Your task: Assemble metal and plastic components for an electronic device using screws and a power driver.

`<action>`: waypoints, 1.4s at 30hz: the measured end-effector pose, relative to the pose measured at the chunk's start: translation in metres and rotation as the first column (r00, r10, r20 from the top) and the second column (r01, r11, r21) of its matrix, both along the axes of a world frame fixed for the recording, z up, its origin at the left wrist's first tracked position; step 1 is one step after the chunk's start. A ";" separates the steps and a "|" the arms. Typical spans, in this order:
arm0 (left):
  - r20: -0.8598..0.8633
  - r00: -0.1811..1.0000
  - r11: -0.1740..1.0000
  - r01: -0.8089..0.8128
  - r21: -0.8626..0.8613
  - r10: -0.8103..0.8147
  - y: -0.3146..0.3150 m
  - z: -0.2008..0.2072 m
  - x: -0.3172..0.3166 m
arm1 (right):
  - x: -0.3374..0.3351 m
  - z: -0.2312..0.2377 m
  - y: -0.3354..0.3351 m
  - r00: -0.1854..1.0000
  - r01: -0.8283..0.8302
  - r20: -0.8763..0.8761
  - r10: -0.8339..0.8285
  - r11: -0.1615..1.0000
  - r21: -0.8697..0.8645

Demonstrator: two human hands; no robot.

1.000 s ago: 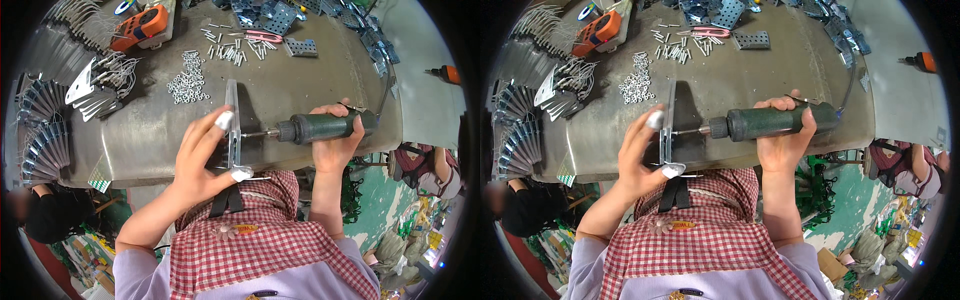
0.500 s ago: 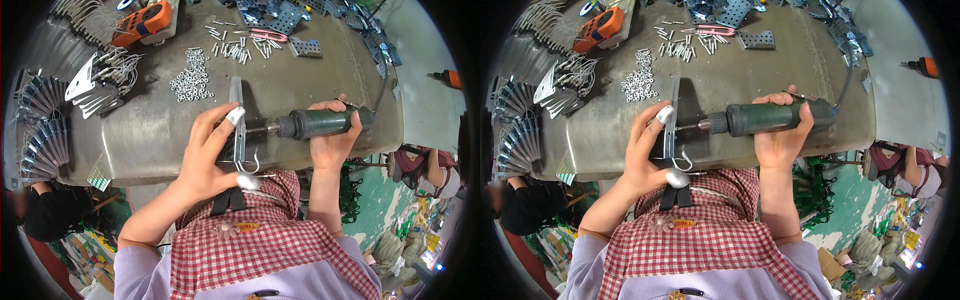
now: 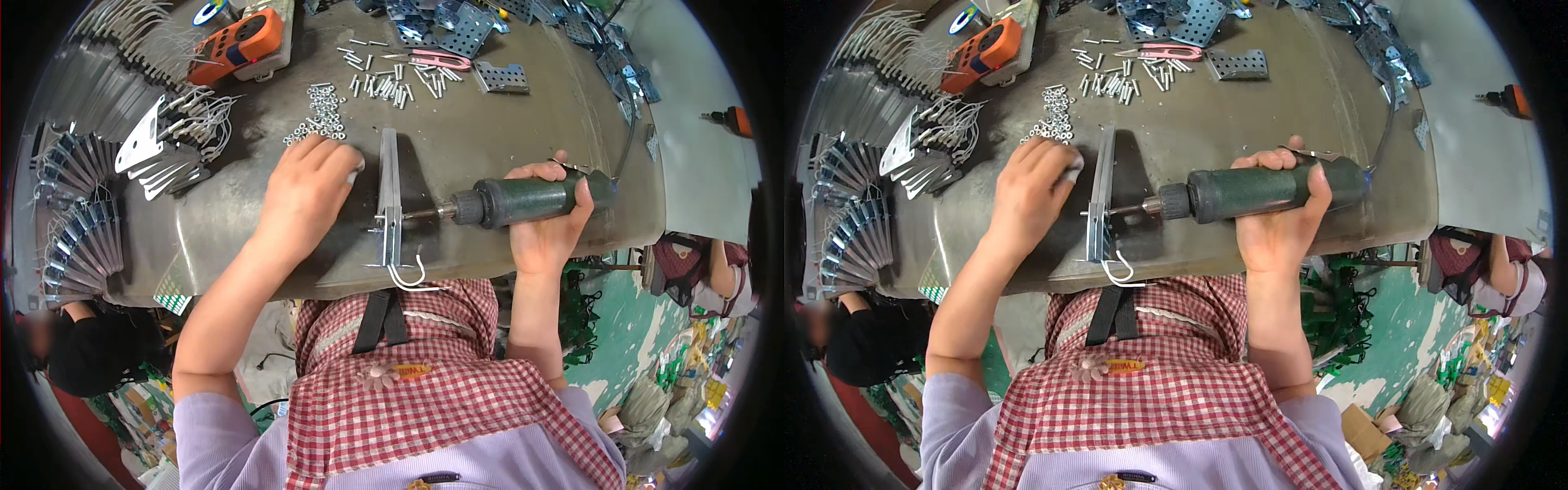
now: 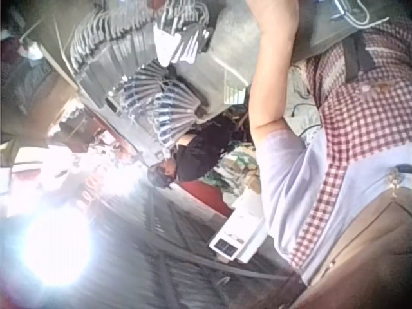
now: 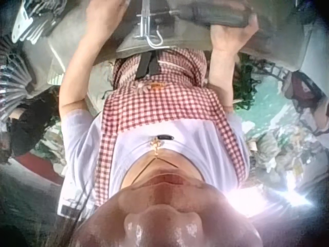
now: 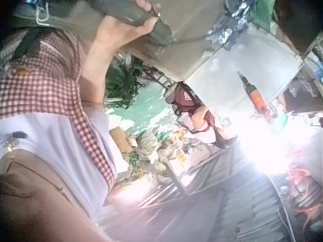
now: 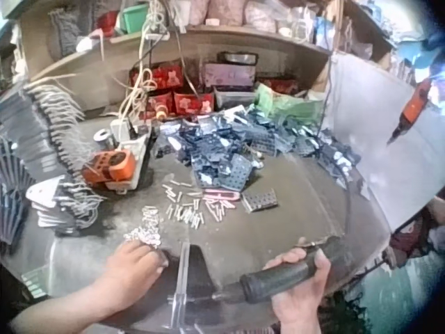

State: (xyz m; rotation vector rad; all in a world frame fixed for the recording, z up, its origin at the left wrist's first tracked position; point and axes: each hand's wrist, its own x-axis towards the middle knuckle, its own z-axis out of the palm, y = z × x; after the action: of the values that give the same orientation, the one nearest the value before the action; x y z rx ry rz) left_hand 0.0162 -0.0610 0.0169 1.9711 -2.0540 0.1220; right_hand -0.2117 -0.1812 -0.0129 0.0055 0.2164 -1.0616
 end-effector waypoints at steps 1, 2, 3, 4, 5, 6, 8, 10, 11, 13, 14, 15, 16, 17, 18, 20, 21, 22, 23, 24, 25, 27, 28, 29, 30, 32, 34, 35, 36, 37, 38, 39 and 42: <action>-0.397 0.906 0.989 -0.122 0.088 0.147 0.005 0.003 -0.006 | 0.001 -0.002 -0.001 1.000 -0.004 0.007 0.004 1.000 -0.018; -0.706 0.643 0.955 -0.197 0.222 0.297 0.010 0.004 -0.011 | 0.000 -0.003 -0.002 1.000 0.009 0.007 -0.009 1.000 -0.014; -0.961 0.188 0.973 -0.148 0.178 0.204 0.017 -0.001 -0.013 | 0.000 -0.003 -0.002 1.000 0.008 -0.002 -0.008 1.000 -0.017; -0.959 0.192 0.972 -0.145 0.183 0.209 0.024 -0.002 -0.015 | 0.000 -0.002 -0.002 1.000 0.007 -0.011 -0.007 1.000 -0.021; -0.983 -0.046 0.978 -0.101 0.181 0.177 0.030 -0.001 -0.018 | 0.000 -0.001 -0.001 1.000 0.011 -0.009 -0.011 1.000 -0.016; -0.948 -0.286 0.983 -0.067 0.168 0.143 0.033 0.000 -0.022 | 0.000 0.000 -0.002 1.000 0.003 0.001 -0.003 1.000 -0.014; -0.942 -0.298 0.976 -0.104 0.192 0.154 0.033 0.003 -0.026 | 0.001 0.000 0.000 1.000 -0.008 0.009 0.008 1.000 -0.011; -0.921 -0.328 0.967 -0.065 0.245 0.212 0.029 0.002 -0.023 | 0.001 -0.001 -0.001 1.000 -0.004 0.016 0.004 1.000 -0.011; -0.921 -0.328 0.968 -0.066 0.243 0.209 0.029 0.001 -0.021 | 0.001 0.000 -0.001 1.000 -0.006 0.015 0.006 1.000 -0.013; -0.882 -0.417 0.974 0.036 0.225 0.219 0.030 0.000 -0.016 | 0.002 0.004 0.000 1.000 -0.006 0.011 0.006 1.000 -0.019; -0.883 -0.417 0.974 0.035 0.224 0.218 0.030 0.001 -0.017 | 0.003 0.006 0.000 1.000 -0.007 0.012 0.007 1.000 -0.020; -0.881 -0.416 0.971 0.021 0.239 0.226 0.028 0.001 -0.018 | 0.003 0.007 0.000 1.000 0.003 0.002 -0.003 1.000 -0.029; -0.879 -0.416 0.967 0.008 0.254 0.234 0.027 0.002 -0.018 | 0.003 0.008 0.000 1.000 0.012 -0.007 -0.013 0.999 -0.039; -0.879 -0.416 0.968 0.006 0.253 0.232 0.027 0.002 -0.018 | 0.003 0.008 0.000 1.000 0.011 -0.007 -0.011 0.999 -0.040; -0.836 -0.479 0.958 0.043 0.283 0.268 0.027 0.002 -0.017 | 0.002 0.009 0.000 1.000 0.011 -0.016 -0.011 0.999 -0.045; -0.786 -0.538 0.947 0.081 0.310 0.304 0.028 0.000 -0.017 | 0.002 0.009 0.000 1.000 0.010 -0.027 -0.012 0.999 -0.048; -0.767 -0.579 0.957 0.097 0.272 0.276 0.029 -0.004 -0.016 | 0.002 0.008 -0.001 1.000 0.008 -0.012 -0.008 0.999 -0.045; -0.744 -0.620 0.966 0.110 0.233 0.250 0.030 -0.007 -0.016 | 0.003 0.008 -0.002 1.000 0.005 0.004 -0.005 0.999 -0.042; -0.745 -0.619 0.966 0.108 0.233 0.249 0.031 -0.007 -0.018 | 0.001 0.007 -0.001 1.000 0.003 0.005 -0.003 0.999 -0.042; -0.727 -0.641 0.966 0.093 0.243 0.245 0.031 -0.008 -0.021 | 0.000 0.006 -0.001 1.000 0.012 -0.012 -0.012 0.999 -0.031; -0.709 -0.663 0.964 0.078 0.253 0.240 0.031 -0.008 -0.023 | 0.000 0.005 0.000 0.999 0.021 -0.029 -0.021 1.000 -0.021; -0.722 -0.662 0.975 0.063 0.215 0.202 0.031 -0.013 -0.025 | 0.000 0.003 -0.001 1.000 0.013 -0.005 -0.013 1.000 -0.013; -0.732 -0.661 0.983 0.051 0.176 0.166 0.031 -0.015 -0.027 | 0.000 0.002 -0.001 1.000 0.009 0.018 -0.008 1.000 -0.005; -0.732 -0.661 0.983 0.050 0.177 0.165 0.031 -0.014 -0.030 | -0.001 0.002 -0.001 1.000 0.007 0.018 -0.007 1.000 -0.004; -0.843 -0.523 0.985 -0.037 0.166 0.122 0.031 -0.013 -0.035 | -0.001 0.002 -0.001 1.000 0.010 0.009 -0.010 1.000 0.014; -0.928 -0.363 0.983 -0.120 0.139 0.087 0.033 -0.012 -0.041 | -0.002 0.001 -0.001 1.000 0.013 0.002 -0.013 0.999 0.032; -0.995 0.085 0.984 -0.176 0.034 0.050 0.034 -0.010 -0.044 | -0.003 0.000 -0.001 1.000 0.015 -0.011 -0.014 1.000 0.026; -0.967 0.246 0.973 -0.229 0.004 0.062 0.034 -0.011 -0.044 | -0.003 0.001 -0.001 1.000 0.017 -0.008 -0.017 1.000 0.024; -0.967 0.247 0.974 -0.226 0.004 0.062 0.034 -0.011 -0.044 | -0.002 0.002 -0.001 1.000 0.022 -0.015 -0.021 0.999 0.026; -0.918 0.388 0.970 -0.242 -0.022 0.076 0.034 -0.011 -0.042 | -0.002 0.002 -0.001 0.999 0.027 -0.022 -0.026 0.999 0.027; -0.849 0.520 0.966 -0.253 -0.051 0.092 0.034 -0.011 -0.041 | -0.003 0.001 -0.001 0.999 0.030 -0.021 -0.029 0.999 0.027; -0.849 0.522 0.967 -0.248 -0.053 0.088 0.034 -0.011 -0.041 | -0.003 0.001 -0.001 1.000 0.019 -0.014 -0.019 1.000 0.024; -0.831 0.535 0.960 -0.279 -0.003 0.153 0.036 -0.010 -0.041 | -0.002 0.002 0.000 0.999 0.020 -0.028 -0.020 1.000 0.012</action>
State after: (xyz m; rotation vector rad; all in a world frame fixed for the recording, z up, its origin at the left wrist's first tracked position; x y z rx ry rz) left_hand -0.0247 -0.0252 0.0073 1.6829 -1.1303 -0.5213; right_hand -0.2136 -0.1814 -0.0106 0.0044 0.2483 -1.0807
